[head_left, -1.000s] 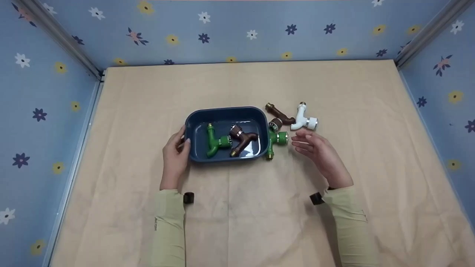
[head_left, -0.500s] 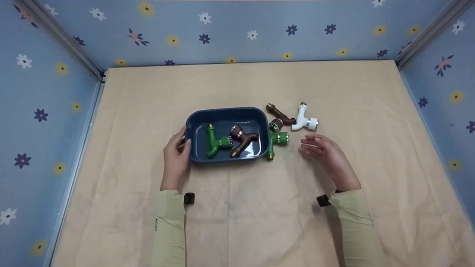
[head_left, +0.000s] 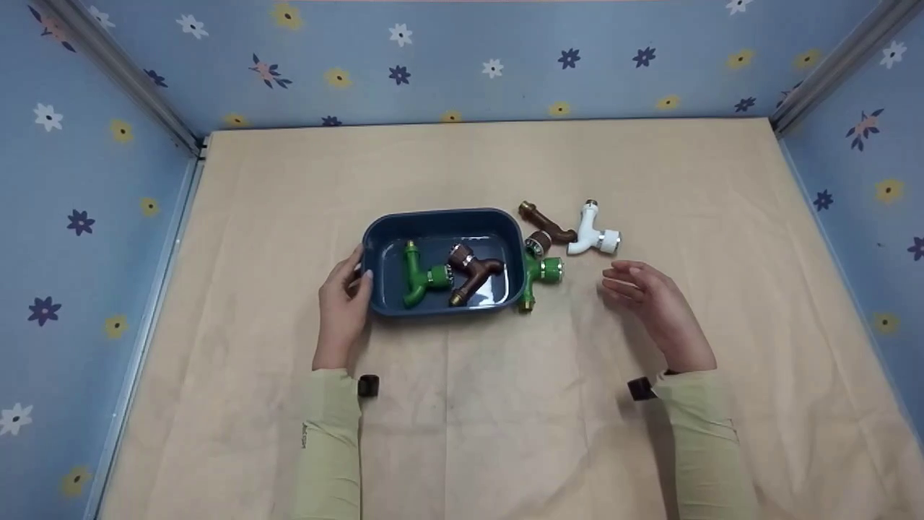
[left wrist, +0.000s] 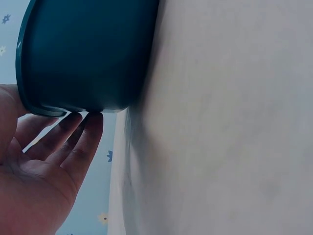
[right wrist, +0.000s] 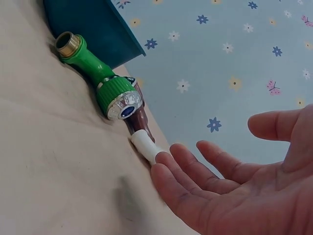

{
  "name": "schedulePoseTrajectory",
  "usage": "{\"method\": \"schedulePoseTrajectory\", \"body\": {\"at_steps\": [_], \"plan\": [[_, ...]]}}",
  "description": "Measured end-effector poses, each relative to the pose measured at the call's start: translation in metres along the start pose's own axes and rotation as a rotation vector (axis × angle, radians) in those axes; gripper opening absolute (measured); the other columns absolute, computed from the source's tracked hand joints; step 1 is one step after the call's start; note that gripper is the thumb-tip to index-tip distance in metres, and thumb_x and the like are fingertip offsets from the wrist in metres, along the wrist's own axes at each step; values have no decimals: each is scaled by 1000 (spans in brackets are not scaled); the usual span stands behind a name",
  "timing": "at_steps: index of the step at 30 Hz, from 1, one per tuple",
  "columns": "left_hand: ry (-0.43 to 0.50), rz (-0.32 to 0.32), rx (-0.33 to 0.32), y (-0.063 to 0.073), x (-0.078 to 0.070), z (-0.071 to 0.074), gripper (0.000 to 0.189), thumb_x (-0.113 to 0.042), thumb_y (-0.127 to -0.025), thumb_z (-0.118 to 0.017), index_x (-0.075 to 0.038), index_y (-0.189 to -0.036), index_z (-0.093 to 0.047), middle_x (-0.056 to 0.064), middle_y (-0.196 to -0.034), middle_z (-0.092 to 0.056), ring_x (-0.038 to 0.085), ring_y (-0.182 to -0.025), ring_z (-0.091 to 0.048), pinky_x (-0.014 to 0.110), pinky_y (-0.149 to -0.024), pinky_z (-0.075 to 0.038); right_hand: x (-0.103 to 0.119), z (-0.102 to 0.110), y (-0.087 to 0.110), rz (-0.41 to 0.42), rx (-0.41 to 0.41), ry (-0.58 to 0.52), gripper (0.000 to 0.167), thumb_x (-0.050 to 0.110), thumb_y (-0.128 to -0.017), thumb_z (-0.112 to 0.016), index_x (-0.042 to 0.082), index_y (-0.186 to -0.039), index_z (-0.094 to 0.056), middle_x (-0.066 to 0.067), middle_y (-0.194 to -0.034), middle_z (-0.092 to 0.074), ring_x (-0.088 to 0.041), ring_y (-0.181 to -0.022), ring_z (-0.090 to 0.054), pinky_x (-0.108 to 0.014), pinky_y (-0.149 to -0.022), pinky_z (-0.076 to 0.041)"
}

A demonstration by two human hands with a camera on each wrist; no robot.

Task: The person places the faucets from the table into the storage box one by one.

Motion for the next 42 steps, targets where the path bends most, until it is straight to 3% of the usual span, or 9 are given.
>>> {"method": "schedulePoseTrajectory", "body": {"at_steps": [10,17,34,42], "plan": [[0,-16,-5,-9,33,-2,45,-7,-98,-52,-10,-143,-46,13,-135,-51,26,-119,-52,35,-97,-45,2,12,0,-20,-34,24,43,20,-104,-41,-12,-133,-39,-22,-131,-49,-39,-125,-45,-48,-107,-33],[23,-10,6,0,-3,0,44,3,-96,-51,3,-140,-45,23,-134,-49,35,-120,-51,42,-98,-44,1,20,-4,-49,-58,45,48,21,-104,-39,-14,-137,-34,-24,-133,-48,-39,-126,-43,-46,-107,-33],[4,12,1,1,-4,1,44,2,-97,-50,2,-140,-45,22,-132,-51,32,-120,-52,40,-98,-44,-4,36,-23,-111,-104,121,52,26,-104,-40,-12,-138,-34,-31,-139,-38,-37,-127,-43,-45,-108,-33],[20,-13,-5,1,-4,1,43,2,-96,-51,3,-139,-45,23,-132,-51,33,-118,-53,42,-97,-45,1,37,-32,-90,-135,130,48,24,-103,-39,-11,-135,-36,-29,-136,-41,-36,-125,-44,-45,-108,-32]]}}
Point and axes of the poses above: each hand's wrist, its own y-axis away from the middle knuckle, its own z-axis out of the back of the hand, x = y × z, the point moved 7 cm from there along -y, towards the middle knuckle
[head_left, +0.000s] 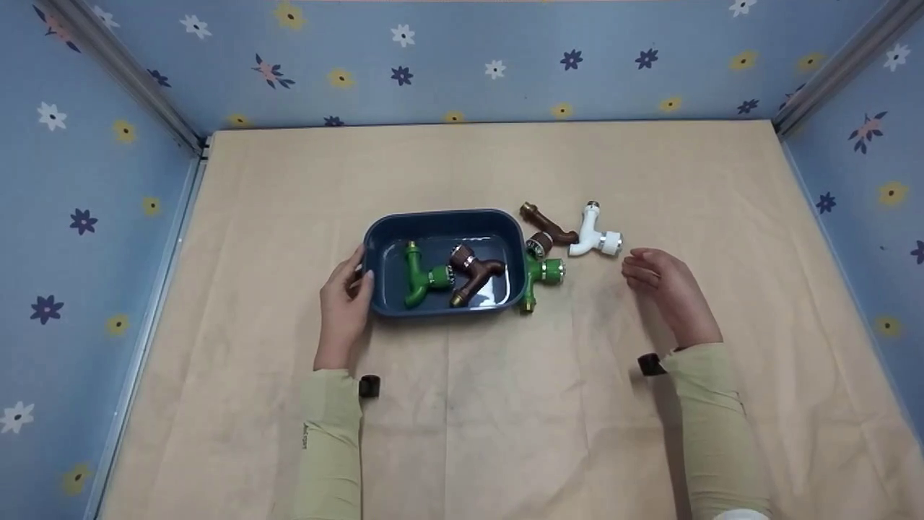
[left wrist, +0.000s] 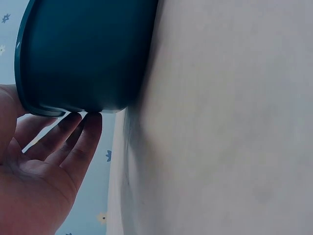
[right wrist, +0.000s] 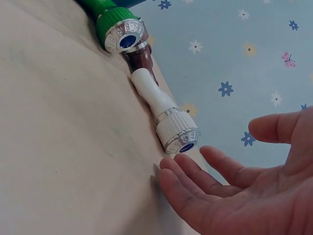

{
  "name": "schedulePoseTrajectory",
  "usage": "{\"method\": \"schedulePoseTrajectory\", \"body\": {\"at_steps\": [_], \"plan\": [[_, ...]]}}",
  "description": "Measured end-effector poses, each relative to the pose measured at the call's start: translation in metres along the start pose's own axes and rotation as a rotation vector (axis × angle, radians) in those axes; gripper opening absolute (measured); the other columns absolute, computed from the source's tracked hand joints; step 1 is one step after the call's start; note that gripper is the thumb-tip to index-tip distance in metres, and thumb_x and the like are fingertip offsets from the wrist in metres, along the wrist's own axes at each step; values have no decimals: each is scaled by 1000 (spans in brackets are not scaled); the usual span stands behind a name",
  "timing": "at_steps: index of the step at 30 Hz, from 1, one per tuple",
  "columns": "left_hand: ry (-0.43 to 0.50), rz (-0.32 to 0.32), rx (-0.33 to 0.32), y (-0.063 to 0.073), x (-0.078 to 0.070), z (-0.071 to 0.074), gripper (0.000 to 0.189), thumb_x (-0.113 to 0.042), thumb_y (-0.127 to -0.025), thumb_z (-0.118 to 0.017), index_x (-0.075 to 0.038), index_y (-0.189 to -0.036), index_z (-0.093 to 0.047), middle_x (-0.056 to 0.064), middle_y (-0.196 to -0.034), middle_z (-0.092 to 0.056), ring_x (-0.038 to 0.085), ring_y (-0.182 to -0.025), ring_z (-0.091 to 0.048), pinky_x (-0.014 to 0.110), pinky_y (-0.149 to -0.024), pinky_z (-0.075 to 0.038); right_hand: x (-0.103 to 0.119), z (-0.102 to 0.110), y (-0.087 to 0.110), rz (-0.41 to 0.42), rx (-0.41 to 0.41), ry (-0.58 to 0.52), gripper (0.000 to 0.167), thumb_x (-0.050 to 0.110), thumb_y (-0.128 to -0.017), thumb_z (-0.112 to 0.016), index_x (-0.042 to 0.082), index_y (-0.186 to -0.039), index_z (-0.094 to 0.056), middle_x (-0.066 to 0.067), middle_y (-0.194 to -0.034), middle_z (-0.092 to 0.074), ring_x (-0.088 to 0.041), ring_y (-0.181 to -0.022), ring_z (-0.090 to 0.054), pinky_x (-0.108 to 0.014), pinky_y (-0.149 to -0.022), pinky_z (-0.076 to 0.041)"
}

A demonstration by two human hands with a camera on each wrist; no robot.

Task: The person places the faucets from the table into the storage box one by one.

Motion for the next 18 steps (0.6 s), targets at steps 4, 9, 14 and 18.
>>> {"method": "schedulePoseTrajectory", "body": {"at_steps": [4,9,14,18], "plan": [[3,-10,-1,0,1,0,43,2,-96,-52,3,-139,-46,23,-132,-50,34,-119,-52,42,-97,-45,1,-2,-5,2,0,-29,47,22,-103,-39,-11,-135,-36,-29,-136,-41,-37,-125,-44,-45,-108,-32],[9,-3,5,0,1,-1,43,2,-96,-51,3,-139,-45,22,-134,-49,34,-119,-52,41,-97,-45,1,-3,-9,-3,10,-36,47,24,-103,-38,-11,-134,-37,-28,-136,-43,-36,-125,-44,-44,-108,-32],[-3,16,12,1,2,-1,45,3,-97,-50,2,-141,-44,22,-135,-48,33,-120,-51,41,-98,-43,-1,-2,-13,-36,0,-62,48,25,-103,-39,-9,-136,-36,-27,-138,-42,-35,-126,-43,-43,-109,-32],[-6,12,14,1,1,-1,45,3,-97,-50,2,-141,-43,22,-135,-48,34,-120,-51,42,-99,-43,0,-2,-16,-58,-8,-89,48,24,-103,-39,-10,-136,-35,-27,-139,-40,-34,-127,-43,-43,-109,-31]]}}
Point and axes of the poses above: each hand's wrist, its own y-axis away from the middle knuckle, its own z-axis out of the back of the hand, x = y × z, the point moved 7 cm from there along -y, towards the middle knuckle
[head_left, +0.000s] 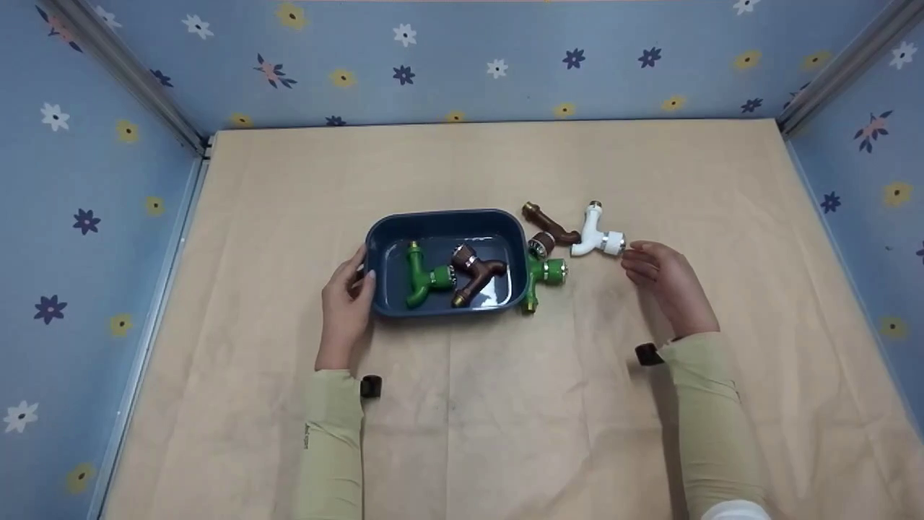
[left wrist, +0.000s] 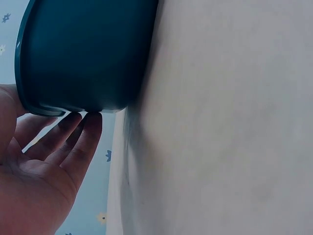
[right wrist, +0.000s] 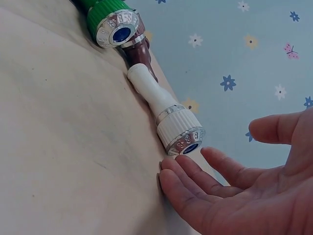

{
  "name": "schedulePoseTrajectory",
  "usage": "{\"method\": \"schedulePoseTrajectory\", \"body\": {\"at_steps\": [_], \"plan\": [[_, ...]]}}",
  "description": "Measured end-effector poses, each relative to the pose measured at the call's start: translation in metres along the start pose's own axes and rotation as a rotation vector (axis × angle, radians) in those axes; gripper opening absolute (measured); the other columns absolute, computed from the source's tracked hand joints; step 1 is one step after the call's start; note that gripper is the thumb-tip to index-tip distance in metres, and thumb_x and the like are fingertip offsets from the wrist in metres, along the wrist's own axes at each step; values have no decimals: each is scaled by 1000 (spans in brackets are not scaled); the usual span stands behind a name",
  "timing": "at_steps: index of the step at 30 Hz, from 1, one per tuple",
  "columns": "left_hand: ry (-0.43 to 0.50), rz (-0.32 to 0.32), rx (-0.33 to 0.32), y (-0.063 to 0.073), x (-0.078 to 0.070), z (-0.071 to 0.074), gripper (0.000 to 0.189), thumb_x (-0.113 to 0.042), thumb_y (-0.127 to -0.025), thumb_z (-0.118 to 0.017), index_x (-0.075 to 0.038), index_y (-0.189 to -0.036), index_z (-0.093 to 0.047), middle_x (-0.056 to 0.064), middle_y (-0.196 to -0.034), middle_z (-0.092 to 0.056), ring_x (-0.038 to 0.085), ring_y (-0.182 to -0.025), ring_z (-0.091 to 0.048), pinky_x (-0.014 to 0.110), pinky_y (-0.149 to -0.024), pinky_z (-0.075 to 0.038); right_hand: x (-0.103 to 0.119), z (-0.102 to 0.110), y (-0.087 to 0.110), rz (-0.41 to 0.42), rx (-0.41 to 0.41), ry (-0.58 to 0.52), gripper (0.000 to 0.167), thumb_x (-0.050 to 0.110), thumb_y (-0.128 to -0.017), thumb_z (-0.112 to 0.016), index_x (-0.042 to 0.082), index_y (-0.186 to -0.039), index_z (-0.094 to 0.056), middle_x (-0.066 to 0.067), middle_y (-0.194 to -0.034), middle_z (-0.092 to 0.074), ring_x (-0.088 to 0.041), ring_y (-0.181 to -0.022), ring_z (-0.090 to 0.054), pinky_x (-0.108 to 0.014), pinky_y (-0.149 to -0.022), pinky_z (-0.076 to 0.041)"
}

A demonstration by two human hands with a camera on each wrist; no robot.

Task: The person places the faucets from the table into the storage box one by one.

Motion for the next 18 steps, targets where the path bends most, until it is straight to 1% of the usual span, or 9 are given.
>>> {"method": "schedulePoseTrajectory", "body": {"at_steps": [9,14,18], "plan": [[5,-18,-10,0,1,1,44,3,-96,-50,3,-140,-44,23,-133,-49,34,-120,-51,42,-98,-43,3,-2,-8,-20,-27,44,48,25,-103,-35,-8,-138,-35,-23,-137,-44,-32,-126,-44,-42,-108,-32],[21,-31,-10,0,1,1,43,1,-97,-51,2,-139,-45,23,-134,-49,35,-120,-51,42,-98,-44,4,-2,-12,-31,-35,39,48,25,-103,-36,-6,-140,-34,-23,-138,-42,-31,-126,-44,-41,-108,-33],[28,-37,-15,-6,22,0,44,-3,-97,-53,-4,-140,-47,20,-135,-50,32,-119,-52,41,-97,-44,6,-3,-15,-33,-24,35,50,25,-103,-35,-6,-142,-31,-26,-141,-39,-31,-126,-44,-41,-108,-32]]}}
Point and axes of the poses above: each hand's wrist, its own y-axis away from the middle knuckle, its own z-axis out of the back of the hand, x = y × z, the point moved 7 cm from there along -y, towards the middle knuckle
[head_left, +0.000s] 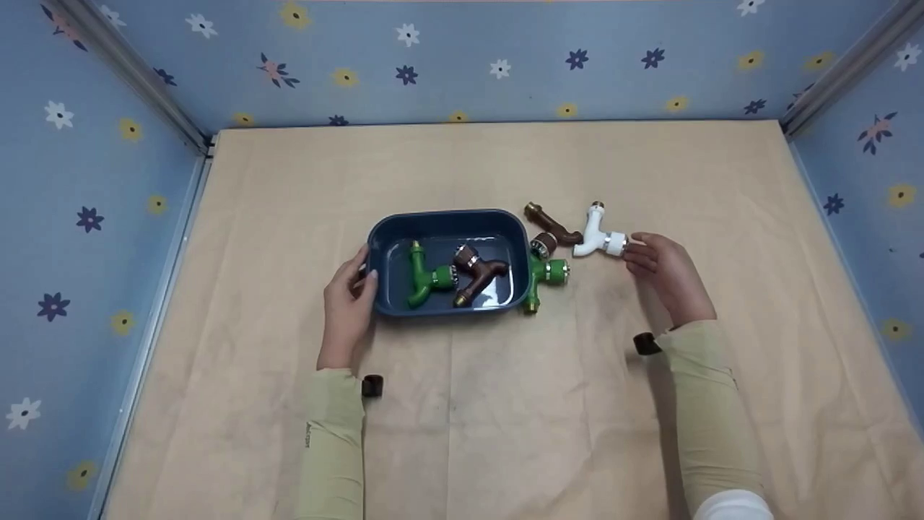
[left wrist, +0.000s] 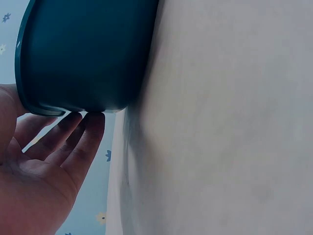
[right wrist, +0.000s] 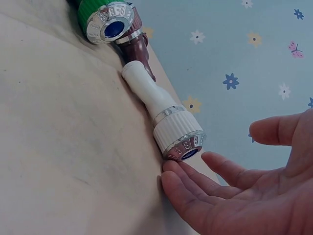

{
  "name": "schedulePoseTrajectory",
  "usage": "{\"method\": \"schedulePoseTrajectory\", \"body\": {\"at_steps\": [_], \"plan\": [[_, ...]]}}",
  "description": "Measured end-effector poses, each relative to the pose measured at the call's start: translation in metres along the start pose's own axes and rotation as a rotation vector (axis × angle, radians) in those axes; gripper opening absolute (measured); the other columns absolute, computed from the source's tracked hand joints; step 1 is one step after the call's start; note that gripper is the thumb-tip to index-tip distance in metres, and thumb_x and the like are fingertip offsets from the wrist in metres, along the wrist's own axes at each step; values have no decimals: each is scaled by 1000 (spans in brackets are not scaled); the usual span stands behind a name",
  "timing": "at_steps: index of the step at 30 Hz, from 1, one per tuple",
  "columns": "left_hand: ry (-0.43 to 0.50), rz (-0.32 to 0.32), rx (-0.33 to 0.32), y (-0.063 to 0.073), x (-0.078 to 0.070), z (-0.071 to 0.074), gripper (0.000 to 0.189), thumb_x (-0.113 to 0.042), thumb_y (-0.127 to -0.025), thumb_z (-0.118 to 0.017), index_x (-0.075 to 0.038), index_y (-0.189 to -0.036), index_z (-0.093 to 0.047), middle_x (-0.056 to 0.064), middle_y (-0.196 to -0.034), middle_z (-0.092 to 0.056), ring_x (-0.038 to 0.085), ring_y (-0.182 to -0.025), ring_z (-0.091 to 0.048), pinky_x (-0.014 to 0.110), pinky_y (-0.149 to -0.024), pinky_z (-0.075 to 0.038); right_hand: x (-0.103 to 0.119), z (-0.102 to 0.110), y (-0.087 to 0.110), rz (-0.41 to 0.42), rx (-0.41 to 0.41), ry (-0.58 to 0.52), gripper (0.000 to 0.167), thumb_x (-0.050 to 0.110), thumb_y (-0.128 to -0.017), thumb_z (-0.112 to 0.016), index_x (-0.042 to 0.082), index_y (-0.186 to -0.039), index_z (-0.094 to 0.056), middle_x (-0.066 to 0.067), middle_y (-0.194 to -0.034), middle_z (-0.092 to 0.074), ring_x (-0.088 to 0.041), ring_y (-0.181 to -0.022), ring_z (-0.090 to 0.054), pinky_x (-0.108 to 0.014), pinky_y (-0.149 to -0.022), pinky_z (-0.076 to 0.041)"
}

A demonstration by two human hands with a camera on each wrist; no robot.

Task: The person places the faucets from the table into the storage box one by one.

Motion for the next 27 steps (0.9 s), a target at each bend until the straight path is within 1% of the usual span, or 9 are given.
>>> {"method": "schedulePoseTrajectory", "body": {"at_steps": [3,5,8,14,16,18,23,27], "plan": [[1,6,-2,-4,17,0,44,-7,-98,-54,-10,-141,-47,14,-135,-51,26,-118,-53,38,-97,-45,1,0,0,1,1,-1,51,25,-103,-35,-6,-144,-29,-26,-142,-38,-31,-127,-43,-41,-109,-32],[-3,9,-4,-4,18,0,44,-9,-98,-54,-12,-141,-48,12,-134,-52,23,-117,-54,36,-97,-45,2,0,0,2,-4,0,51,26,-103,-36,-6,-143,-30,-26,-141,-38,-31,-127,-44,-41,-109,-32],[-21,12,-6,-4,18,0,44,-8,-98,-54,-11,-141,-48,10,-133,-53,22,-115,-55,33,-96,-46,2,0,0,12,-11,24,50,25,-103,-36,-6,-142,-33,-24,-139,-41,-30,-124,-46,-42,-108,-33],[-41,18,-10,-4,19,0,45,-6,-97,-54,-10,-142,-47,10,-131,-54,21,-115,-55,30,-95,-46,4,-2,0,19,-17,26,45,24,-103,-38,-5,-136,-40,-19,-130,-49,-28,-120,-50,-43,-107,-34],[-44,21,-11,-4,19,-1,45,-6,-97,-54,-10,-142,-47,10,-132,-54,21,-115,-55,30,-95,-46,5,-2,-1,16,-16,0,42,24,-102,-39,-5,-133,-42,-17,-126,-51,-28,-118,-51,-43,-107,-34],[-49,28,-9,-4,20,-1,45,-7,-98,-54,-11,-142,-47,10,-132,-53,21,-115,-55,31,-96,-46,6,-3,-2,15,-20,0,40,23,-102,-39,-4,-130,-44,-16,-123,-53,-26,-117,-53,-42,-106,-35],[-48,45,-8,-4,20,-1,45,-8,-98,-54,-13,-142,-47,10,-134,-53,22,-116,-54,33,-97,-45,7,-5,-3,11,-11,-20,40,21,-102,-39,-6,-131,-44,-16,-123,-51,-26,-116,-54,-41,-106,-36],[-28,43,-6,-4,18,-1,45,-6,-98,-54,-10,-141,-47,14,-135,-51,27,-118,-53,38,-98,-44,6,-4,-5,9,-17,-25,39,21,-102,-40,-5,-131,-46,-15,-121,-51,-24,-112,-55,-40,-104,-39]]}}
Point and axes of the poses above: each hand's wrist, its own y-axis away from the middle knuckle, its own z-axis out of the back of the hand, x = y × z, the point moved 7 cm from there along -y, towards the middle knuckle
